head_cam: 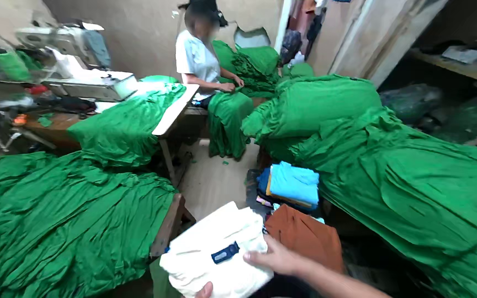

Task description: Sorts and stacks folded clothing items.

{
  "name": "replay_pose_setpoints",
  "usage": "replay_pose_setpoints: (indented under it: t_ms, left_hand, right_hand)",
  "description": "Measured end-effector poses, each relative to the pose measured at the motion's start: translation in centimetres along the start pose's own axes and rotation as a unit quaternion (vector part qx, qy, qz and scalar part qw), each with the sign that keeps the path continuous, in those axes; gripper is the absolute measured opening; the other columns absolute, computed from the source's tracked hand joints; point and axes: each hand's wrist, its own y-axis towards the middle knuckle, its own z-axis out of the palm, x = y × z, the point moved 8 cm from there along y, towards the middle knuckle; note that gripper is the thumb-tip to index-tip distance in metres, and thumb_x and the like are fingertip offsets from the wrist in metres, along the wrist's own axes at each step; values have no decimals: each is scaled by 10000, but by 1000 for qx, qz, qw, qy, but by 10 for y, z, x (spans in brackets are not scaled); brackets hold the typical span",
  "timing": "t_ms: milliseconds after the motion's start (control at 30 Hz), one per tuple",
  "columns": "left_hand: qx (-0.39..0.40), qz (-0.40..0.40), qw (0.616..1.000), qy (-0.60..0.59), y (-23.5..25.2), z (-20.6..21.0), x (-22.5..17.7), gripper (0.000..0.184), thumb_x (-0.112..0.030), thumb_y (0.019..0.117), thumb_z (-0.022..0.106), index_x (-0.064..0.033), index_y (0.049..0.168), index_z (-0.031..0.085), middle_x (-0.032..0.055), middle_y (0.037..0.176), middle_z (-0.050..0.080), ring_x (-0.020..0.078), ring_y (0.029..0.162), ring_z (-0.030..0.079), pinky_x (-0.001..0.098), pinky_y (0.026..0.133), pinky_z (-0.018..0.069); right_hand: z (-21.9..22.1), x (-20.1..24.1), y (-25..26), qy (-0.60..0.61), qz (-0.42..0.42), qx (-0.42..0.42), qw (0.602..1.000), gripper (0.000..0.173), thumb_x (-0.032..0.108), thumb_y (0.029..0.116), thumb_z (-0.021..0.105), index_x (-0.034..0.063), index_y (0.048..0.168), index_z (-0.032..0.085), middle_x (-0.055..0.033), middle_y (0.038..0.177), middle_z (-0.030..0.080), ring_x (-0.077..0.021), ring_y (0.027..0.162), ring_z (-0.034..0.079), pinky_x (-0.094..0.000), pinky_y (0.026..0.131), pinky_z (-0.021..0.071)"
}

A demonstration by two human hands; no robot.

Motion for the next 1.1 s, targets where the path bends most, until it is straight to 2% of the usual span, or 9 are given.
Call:
replay_pose_setpoints:
  t_ms: [67,167,267,367,533,767,900,1000,1100]
  left_hand:
    - [32,21,999,2,-3,24,-18,178,-130,894,713,-233,1029,662,-112,872,783,-10,803,735,205,797,614]
    - [48,-88,995,-2,9,62,-13,226,-46,985,419,-149,1044,612,-70,828,776,20,752,738,221,733,626]
    - [39,-198,979,35,32,89,30,352,-247,1103,266,-69,1261,526,26,978,744,116,860,738,314,758,634]
    - [67,-198,974,92,43,85,63,523,-238,1079,302,38,1524,286,212,1456,480,269,1202,601,431,951,529]
    - [78,-140,978,137,46,70,51,487,-178,970,437,32,1409,429,159,1417,510,235,1194,619,406,916,566]
    - [-12,-13,995,96,49,55,-5,534,-377,1062,205,-18,1338,489,33,1295,619,192,1134,653,428,857,573]
    - [-120,68,981,139,38,20,-47,460,-328,1054,299,-23,1390,373,-40,1164,646,-3,1017,657,230,861,575]
    - [-180,-7,943,281,32,-15,-20,878,-85,885,644,25,1557,88,265,1461,391,223,1222,553,377,960,522]
    - [-185,-14,914,360,35,-47,18,1137,0,759,785,45,1577,-3,378,1581,208,401,1423,391,494,1120,406]
  right_hand:
    - [-14,17,-9,61,18,22,998,418,131,961,630,-43,1320,507,-23,1059,706,-52,953,688,-285,913,579]
    - [-40,9,-16,150,83,0,985,228,151,992,526,87,1210,554,44,942,746,-58,838,719,-281,790,615]
    - [-87,0,-32,142,143,-174,964,246,77,1048,504,20,1288,517,-45,950,703,-108,809,703,-309,755,608]
    - [-148,12,-63,105,90,-344,929,342,42,1046,500,-31,1377,457,-122,1046,671,-146,853,689,-341,776,600]
    - [-215,55,-109,-25,-49,-473,879,368,61,1026,527,-59,1367,458,-113,1063,668,-108,868,696,-312,791,610]
    - [-125,71,-37,95,-72,-259,959,166,23,1019,491,72,1156,572,61,845,727,-27,757,703,-237,734,614]
    - [-40,19,30,107,10,-34,994,269,47,1013,546,-34,1268,532,-56,1006,708,-88,890,694,-293,841,592]
    - [-27,-32,48,-92,97,17,991,618,89,1015,606,-77,1533,313,-291,1374,561,-322,1168,633,-438,1016,504]
    - [-62,-34,18,-165,76,-59,982,607,106,1010,599,-64,1529,334,-288,1411,531,-336,1189,627,-441,992,525]
